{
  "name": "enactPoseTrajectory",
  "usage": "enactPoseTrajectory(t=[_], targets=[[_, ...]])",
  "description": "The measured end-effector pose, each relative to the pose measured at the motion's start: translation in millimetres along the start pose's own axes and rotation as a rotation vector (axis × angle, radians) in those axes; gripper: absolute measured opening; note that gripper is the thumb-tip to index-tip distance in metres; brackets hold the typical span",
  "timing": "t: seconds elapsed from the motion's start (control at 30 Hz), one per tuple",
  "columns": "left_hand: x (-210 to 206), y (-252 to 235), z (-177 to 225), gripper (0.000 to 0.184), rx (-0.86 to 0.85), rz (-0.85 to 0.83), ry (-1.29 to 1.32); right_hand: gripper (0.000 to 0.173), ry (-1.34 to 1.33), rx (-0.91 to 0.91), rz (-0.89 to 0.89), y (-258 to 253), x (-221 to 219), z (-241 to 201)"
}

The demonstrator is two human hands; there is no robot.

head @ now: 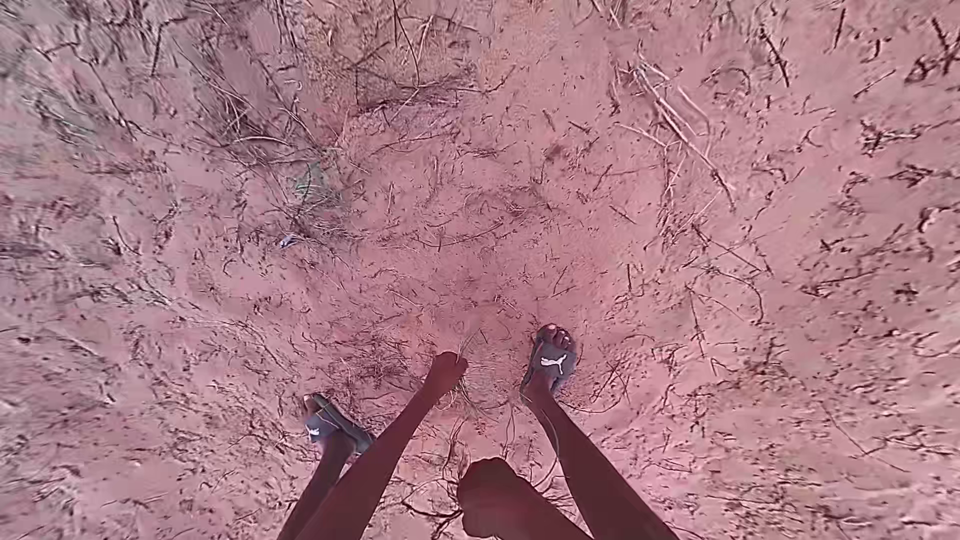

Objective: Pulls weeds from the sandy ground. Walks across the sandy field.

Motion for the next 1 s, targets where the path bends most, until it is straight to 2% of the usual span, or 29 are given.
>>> enactPoseTrajectory(t=[0.07,0.1,0.2,0.27,0.33,0.4,0.5,0.57,0.6,0.67,0.7,0.8,0.9,1.0], targets=[[9,65,-8,0.043,0.036,-0.017,-0.090,0.029,-0.034,0.081,-0.023,11,28,12],[16,95,-10,0.043,0.055,0.012,-0.145,0.028,-0.118,0.107,0.038,8,49,25],[39,168,3,0.044,0.089,0.075,-0.283,0.031,-0.532,0.064,0.439,1,114,66],[50,193,20,0.042,0.056,0.078,-0.296,0.031,-0.710,-0.040,0.662,-2,133,78],[62,197,32,0.038,-0.032,0.073,-0.291,0.032,-0.746,-0.073,0.775,-17,140,78],[65,184,28,0.036,-0.149,0.053,-0.256,0.037,-0.657,-0.102,0.851,-39,147,82],[68,159,-28,0.034,-0.158,0.010,-0.237,0.041,-0.530,-0.119,1.003,-93,192,82],[63,136,-64,0.036,-0.121,-0.198,-0.340,0.046,-0.487,-0.153,1.225,-125,238,103],[66,142,-89,0.036,-0.095,-0.298,-0.357,0.049,-0.474,-0.189,1.266,-146,254,101],[81,156,-120,0.036,-0.054,-0.399,-0.317,0.048,-0.510,-0.342,1.205,-187,278,107],[96,162,-122,0.034,-0.046,-0.394,-0.291,0.043,-0.549,-0.403,1.167,-202,284,107],[146,169,-115,0.029,-0.087,-0.210,-0.141,0.036,-0.693,-0.499,1.135,-218,290,102],[183,175,-125,0.031,-0.123,-0.081,-0.149,0.031,-0.684,-0.473,1.104,-225,285,87],[199,176,-126,0.031,-0.128,-0.047,-0.149,0.025,-0.518,-0.329,1.100,-207,276,51]])
Point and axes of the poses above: each hand's wrist, its own y-axis away from the middle knuckle, its own x-axis out of the back of the hand, z = x × y, the point moved 9 cm from there along -y, towards the middle knuckle, and after that the axes turned 11 degrees about -x, right-handed, at the moved point
